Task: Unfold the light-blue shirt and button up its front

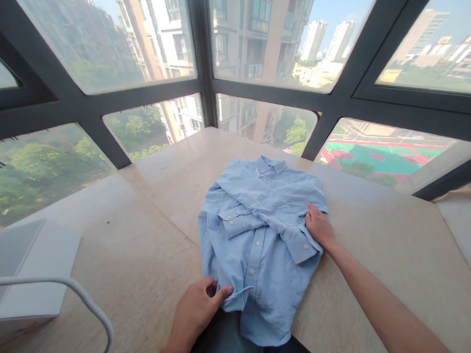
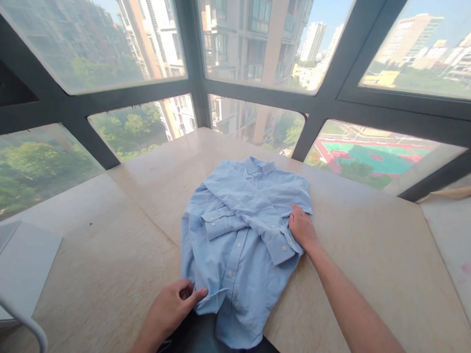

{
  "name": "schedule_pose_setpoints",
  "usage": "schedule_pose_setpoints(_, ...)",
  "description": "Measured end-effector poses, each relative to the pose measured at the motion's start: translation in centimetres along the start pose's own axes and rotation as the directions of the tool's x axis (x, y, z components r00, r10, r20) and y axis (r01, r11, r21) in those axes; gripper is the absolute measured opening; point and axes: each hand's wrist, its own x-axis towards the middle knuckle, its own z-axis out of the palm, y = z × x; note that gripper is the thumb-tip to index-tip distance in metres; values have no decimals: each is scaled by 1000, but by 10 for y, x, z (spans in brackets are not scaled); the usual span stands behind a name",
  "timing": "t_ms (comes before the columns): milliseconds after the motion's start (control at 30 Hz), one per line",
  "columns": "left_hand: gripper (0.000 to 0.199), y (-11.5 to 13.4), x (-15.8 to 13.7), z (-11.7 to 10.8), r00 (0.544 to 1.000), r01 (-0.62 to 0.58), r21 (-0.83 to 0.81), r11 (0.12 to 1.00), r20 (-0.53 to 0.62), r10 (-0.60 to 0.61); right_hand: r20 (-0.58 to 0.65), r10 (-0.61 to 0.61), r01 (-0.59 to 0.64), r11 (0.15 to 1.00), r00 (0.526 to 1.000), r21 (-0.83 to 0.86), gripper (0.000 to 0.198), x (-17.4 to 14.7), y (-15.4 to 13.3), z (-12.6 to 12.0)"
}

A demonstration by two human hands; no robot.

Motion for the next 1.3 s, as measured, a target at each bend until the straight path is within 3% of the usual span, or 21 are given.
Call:
schedule_pose_setpoints(200,34,27,4,15,966,-251,-177,952,21,259,-83,-12,17,998,997,67,37,-4,3,0)
schedule_pose_setpoints(400,29,74,-7,33,889,-451,-321,833,-243,387,-176,-7,24,995,984,97,34,-17,-6,-13)
schedule_pose_setpoints(500,38,78,-13,34,872,-490,-341,802,-201,447,-170,-19,33,996,985,81,32,-22,-13,-18)
schedule_pose_setpoints(667,37,41,-17,36,842,-491,-408,769,6,540,-152,2,13,996,988,93,30,-22,-14,-18)
schedule_pose_setpoints(733,50,27,-12,40,851,-487,-358,797,9,525,-164,1,17,994,986,104,30,-22,-13,-18)
schedule_pose_setpoints(833,52,19,1,48,872,-486,-223,845,-192,451,-172,2,17,994,985,110,30,-21,-13,-18)
schedule_pose_setpoints(933,47,21,11,50,887,-381,-181,907,-349,303,-164,2,17,993,986,115,30,-20,-13,-18)
schedule_pose_setpoints(1033,67,25,13,46,912,-253,-194,948,-376,166,-162,3,16,993,987,115,30,-19,-12,-18)
schedule_pose_setpoints(1133,89,28,12,40,941,-148,-97,984,-320,110,-169,5,14,993,986,114,30,-18,-11,-16)
schedule_pose_setpoints(1200,77,29,14,36,958,-141,-37,989,-257,126,-171,6,14,993,985,117,31,-18,-11,-16)
schedule_pose_setpoints(1300,40,25,20,30,956,-243,-91,966,-189,223,-163,7,11,994,987,112,31,-18,-11,-16)
